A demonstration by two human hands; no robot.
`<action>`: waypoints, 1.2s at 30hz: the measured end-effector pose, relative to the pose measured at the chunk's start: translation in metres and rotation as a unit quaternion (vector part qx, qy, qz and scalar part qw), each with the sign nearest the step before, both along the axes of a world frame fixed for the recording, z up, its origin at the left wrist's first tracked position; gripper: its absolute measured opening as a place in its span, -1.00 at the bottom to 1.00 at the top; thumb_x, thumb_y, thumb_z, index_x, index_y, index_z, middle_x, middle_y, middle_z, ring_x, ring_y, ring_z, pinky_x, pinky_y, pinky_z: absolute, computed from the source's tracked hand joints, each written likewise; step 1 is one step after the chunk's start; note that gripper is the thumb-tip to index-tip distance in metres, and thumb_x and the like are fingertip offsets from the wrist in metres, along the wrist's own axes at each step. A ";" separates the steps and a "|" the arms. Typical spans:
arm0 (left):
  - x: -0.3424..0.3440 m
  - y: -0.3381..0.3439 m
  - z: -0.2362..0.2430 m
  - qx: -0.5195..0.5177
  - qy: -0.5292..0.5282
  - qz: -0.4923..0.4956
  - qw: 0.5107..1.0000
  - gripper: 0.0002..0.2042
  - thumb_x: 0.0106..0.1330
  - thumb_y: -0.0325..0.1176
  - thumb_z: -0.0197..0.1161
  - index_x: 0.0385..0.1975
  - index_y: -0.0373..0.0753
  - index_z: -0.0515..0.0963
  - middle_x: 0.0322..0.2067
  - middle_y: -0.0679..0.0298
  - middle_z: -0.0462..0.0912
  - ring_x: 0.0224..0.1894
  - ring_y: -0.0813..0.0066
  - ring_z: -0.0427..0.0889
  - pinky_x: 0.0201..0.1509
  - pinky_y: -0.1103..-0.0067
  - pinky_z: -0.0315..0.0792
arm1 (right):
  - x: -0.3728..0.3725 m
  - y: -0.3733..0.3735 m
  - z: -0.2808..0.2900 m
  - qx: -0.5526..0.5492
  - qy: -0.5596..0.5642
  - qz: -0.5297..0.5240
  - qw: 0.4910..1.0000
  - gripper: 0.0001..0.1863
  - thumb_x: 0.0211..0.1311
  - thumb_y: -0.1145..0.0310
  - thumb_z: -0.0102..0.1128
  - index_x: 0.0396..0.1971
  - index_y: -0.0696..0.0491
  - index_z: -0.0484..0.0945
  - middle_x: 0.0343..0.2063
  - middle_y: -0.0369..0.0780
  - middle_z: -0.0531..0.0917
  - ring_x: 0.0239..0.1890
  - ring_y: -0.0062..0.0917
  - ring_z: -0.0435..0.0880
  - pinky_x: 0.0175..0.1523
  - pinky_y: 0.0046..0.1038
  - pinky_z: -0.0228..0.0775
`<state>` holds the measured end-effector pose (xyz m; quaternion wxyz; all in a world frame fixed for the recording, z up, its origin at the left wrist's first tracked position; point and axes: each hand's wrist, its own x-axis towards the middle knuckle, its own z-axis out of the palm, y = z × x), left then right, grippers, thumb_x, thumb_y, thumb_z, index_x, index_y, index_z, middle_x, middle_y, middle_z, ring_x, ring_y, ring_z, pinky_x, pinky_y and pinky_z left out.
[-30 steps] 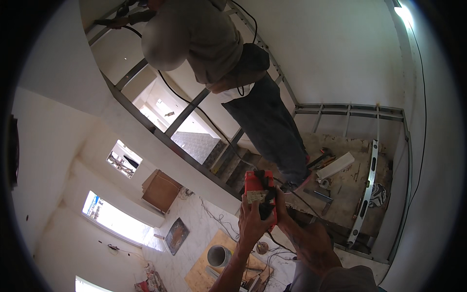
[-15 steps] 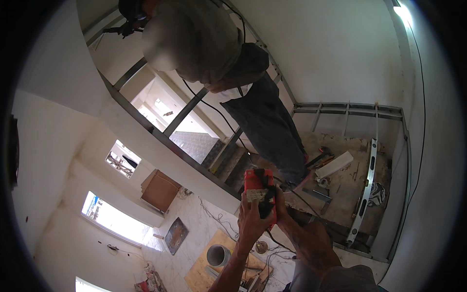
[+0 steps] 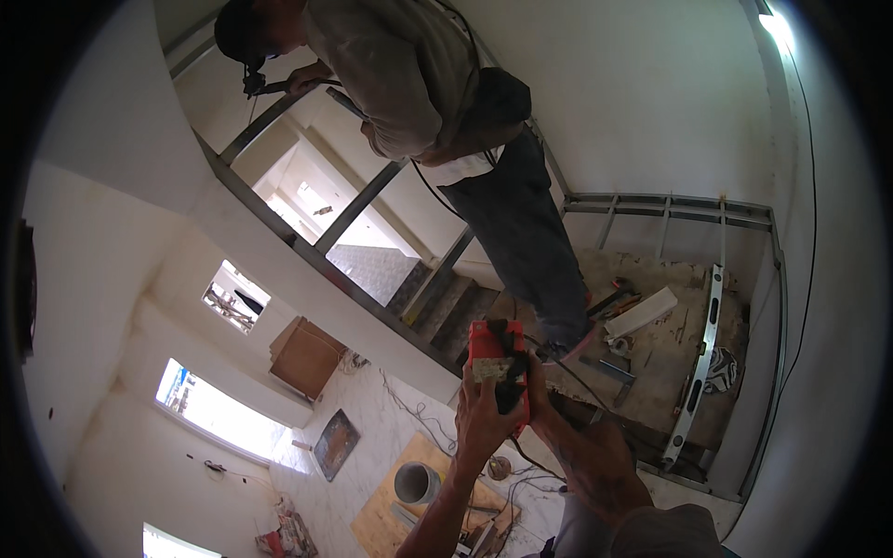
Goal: The person holds and stabilizes a portable red welding machine while another individual performs welding on a vertical metal stud framework in an interior construction site.
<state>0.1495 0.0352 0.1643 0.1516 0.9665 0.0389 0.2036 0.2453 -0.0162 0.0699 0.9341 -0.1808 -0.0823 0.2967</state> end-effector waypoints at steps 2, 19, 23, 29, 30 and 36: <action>0.000 -0.001 0.001 -0.003 -0.003 -0.007 1.000 -0.41 0.03 -0.10 0.41 0.00 -0.32 0.43 0.28 -0.36 0.12 0.26 -0.33 0.28 0.22 0.09 0.35 | 0.004 0.004 -0.009 0.123 0.020 0.055 0.991 -0.12 0.35 -0.35 -0.40 0.26 0.15 0.33 0.06 -0.02 0.59 0.01 -0.22 0.67 0.17 -0.21 0.54; -0.002 0.007 -0.006 0.005 -0.019 -0.002 1.000 -0.43 0.02 -0.11 0.44 -0.05 -0.35 0.44 0.28 -0.36 0.12 0.26 -0.33 0.27 0.22 0.08 0.35 | 0.002 0.008 -0.016 0.019 -0.003 0.005 1.000 -0.19 0.38 -0.32 -0.34 0.21 0.13 0.39 0.02 -0.07 0.62 0.00 -0.27 0.67 0.18 -0.24 0.51; -0.003 0.009 -0.006 0.007 -0.020 0.000 1.000 -0.42 0.03 -0.10 0.43 -0.05 -0.36 0.43 0.27 -0.37 0.12 0.26 -0.34 0.27 0.22 0.08 0.35 | 0.006 0.013 -0.024 0.039 0.010 0.007 0.999 -0.19 0.38 -0.32 -0.33 0.19 0.13 0.41 0.00 -0.08 0.63 -0.01 -0.28 0.68 0.17 -0.25 0.51; -0.003 0.012 -0.011 -0.001 -0.012 0.006 1.000 -0.42 0.04 -0.09 0.41 -0.02 -0.35 0.43 0.28 -0.37 0.12 0.27 -0.33 0.26 0.23 0.08 0.34 | 0.006 0.021 -0.032 0.086 0.033 0.030 0.995 -0.20 0.38 -0.31 -0.33 0.18 0.13 0.41 0.00 -0.08 0.64 -0.01 -0.29 0.68 0.17 -0.25 0.51; -0.004 0.012 -0.011 -0.002 -0.011 0.007 1.000 -0.42 0.04 -0.09 0.41 -0.02 -0.35 0.43 0.28 -0.37 0.12 0.27 -0.33 0.26 0.23 0.08 0.34 | 0.006 0.023 -0.034 0.090 0.037 0.033 0.995 -0.20 0.38 -0.31 -0.33 0.18 0.13 0.41 0.00 -0.08 0.64 -0.01 -0.29 0.68 0.17 -0.25 0.51; -0.009 0.011 -0.011 -0.022 -0.001 0.020 1.000 -0.42 0.03 -0.08 0.42 -0.03 -0.33 0.45 0.28 -0.38 0.12 0.27 -0.33 0.27 0.24 0.08 0.31 | -0.004 0.011 -0.017 0.050 0.032 0.031 0.998 -0.23 0.40 -0.26 -0.35 0.22 0.12 0.38 0.05 -0.08 0.61 0.04 -0.28 0.66 0.20 -0.25 0.49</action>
